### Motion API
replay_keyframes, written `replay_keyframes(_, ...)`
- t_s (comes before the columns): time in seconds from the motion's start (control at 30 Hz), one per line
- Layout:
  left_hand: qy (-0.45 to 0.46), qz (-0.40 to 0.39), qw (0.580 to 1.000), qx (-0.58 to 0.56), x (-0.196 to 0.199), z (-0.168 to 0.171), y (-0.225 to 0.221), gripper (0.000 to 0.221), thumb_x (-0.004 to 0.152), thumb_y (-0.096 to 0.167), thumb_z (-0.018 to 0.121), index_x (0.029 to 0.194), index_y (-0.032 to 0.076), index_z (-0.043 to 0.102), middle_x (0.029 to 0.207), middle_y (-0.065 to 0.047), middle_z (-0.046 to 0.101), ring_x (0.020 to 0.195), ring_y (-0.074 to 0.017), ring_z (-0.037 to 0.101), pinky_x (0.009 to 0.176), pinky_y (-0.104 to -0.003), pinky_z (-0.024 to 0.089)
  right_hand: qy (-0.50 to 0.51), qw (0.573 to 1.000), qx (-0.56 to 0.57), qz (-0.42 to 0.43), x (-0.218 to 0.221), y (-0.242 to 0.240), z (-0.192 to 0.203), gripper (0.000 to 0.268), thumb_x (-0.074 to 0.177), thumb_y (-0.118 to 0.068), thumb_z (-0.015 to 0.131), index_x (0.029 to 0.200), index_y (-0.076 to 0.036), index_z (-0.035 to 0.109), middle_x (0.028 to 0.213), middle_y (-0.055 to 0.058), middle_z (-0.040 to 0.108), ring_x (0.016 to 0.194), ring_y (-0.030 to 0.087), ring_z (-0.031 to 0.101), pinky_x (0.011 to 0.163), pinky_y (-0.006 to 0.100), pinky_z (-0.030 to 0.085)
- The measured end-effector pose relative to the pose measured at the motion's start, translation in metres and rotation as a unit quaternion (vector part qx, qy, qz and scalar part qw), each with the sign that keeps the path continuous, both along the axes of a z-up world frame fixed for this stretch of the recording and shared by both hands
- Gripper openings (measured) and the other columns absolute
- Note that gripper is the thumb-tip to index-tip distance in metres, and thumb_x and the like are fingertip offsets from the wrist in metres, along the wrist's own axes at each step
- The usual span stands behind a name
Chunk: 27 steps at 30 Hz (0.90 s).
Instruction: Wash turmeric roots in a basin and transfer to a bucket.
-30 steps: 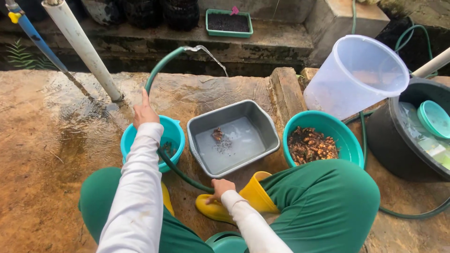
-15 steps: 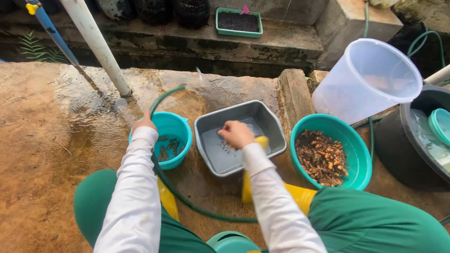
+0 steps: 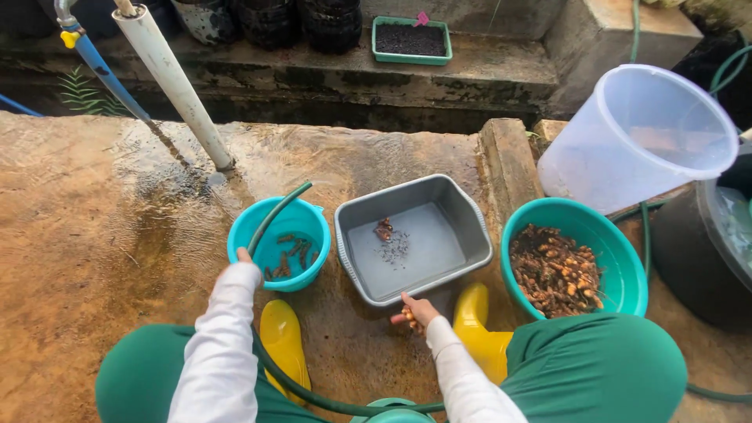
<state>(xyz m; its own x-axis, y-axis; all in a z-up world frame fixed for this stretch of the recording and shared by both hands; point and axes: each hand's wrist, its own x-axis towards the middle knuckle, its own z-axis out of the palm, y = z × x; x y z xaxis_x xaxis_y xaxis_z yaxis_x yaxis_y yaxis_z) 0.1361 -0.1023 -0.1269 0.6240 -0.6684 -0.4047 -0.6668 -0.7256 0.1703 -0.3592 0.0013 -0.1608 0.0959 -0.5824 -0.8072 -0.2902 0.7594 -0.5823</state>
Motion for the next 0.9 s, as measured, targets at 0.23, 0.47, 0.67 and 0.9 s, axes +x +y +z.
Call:
replay_keyframes(0.23, -0.003, -0.098, 0.992, 0.076, 0.023, -0.032, 0.036, 0.066, 0.102, 0.035, 0.039, 0.162, 0.020, 0.016, 0.146, -0.029, 0.054, 0.135, -0.0439, 0.056, 0.113, -0.052, 0.043, 0.031, 0.945, -0.031, -0.324, 0.040, -0.035, -0.093, 0.038, 0.101, -0.034, 0.055, 0.097, 0.004, 0.052, 0.067, 0.012, 0.066, 0.043, 0.022, 0.056, 0.035, 0.036, 0.037)
replay_keyframes(0.47, 0.018, -0.128, 0.980, 0.153, -0.007, 0.026, 0.048, 0.075, 0.091, 0.018, 0.067, 0.151, 0.010, 0.021, 0.128, -0.034, 0.067, 0.122, -0.0462, 0.067, 0.104, -0.053, 0.052, 0.168, 0.937, -0.116, -0.283, -0.020, -0.083, -0.070, 0.024, 0.094, -0.011, 0.056, 0.097, 0.013, 0.058, 0.077, 0.020, 0.075, 0.054, 0.027, 0.071, 0.046, 0.038, 0.057)
replay_keyframes(0.67, 0.026, -0.123, 0.982, 0.144, -0.015, 0.019, 0.053, 0.078, 0.087, 0.020, 0.073, 0.144, 0.017, 0.020, 0.133, -0.034, 0.059, 0.125, -0.0475, 0.061, 0.106, -0.052, 0.050, 0.216, 0.961, -0.105, -0.135, -0.119, -0.141, -0.077, 0.027, 0.094, -0.016, 0.061, 0.085, 0.008, 0.071, 0.076, 0.016, 0.077, 0.057, 0.024, 0.072, 0.051, 0.039, 0.058)
replay_keyframes(0.9, 0.025, -0.103, 0.987, 0.125, -0.037, 0.057, 0.071, 0.063, 0.089, 0.012, 0.066, 0.138, 0.018, 0.025, 0.132, -0.042, 0.051, 0.117, -0.0549, 0.062, 0.101, -0.056, 0.051, 0.442, 0.894, -0.072, 0.025, -0.175, -0.204, -0.023, 0.038, 0.088, -0.023, 0.071, 0.120, -0.002, 0.065, 0.106, 0.019, 0.079, 0.100, 0.033, 0.075, 0.089, 0.044, 0.059)
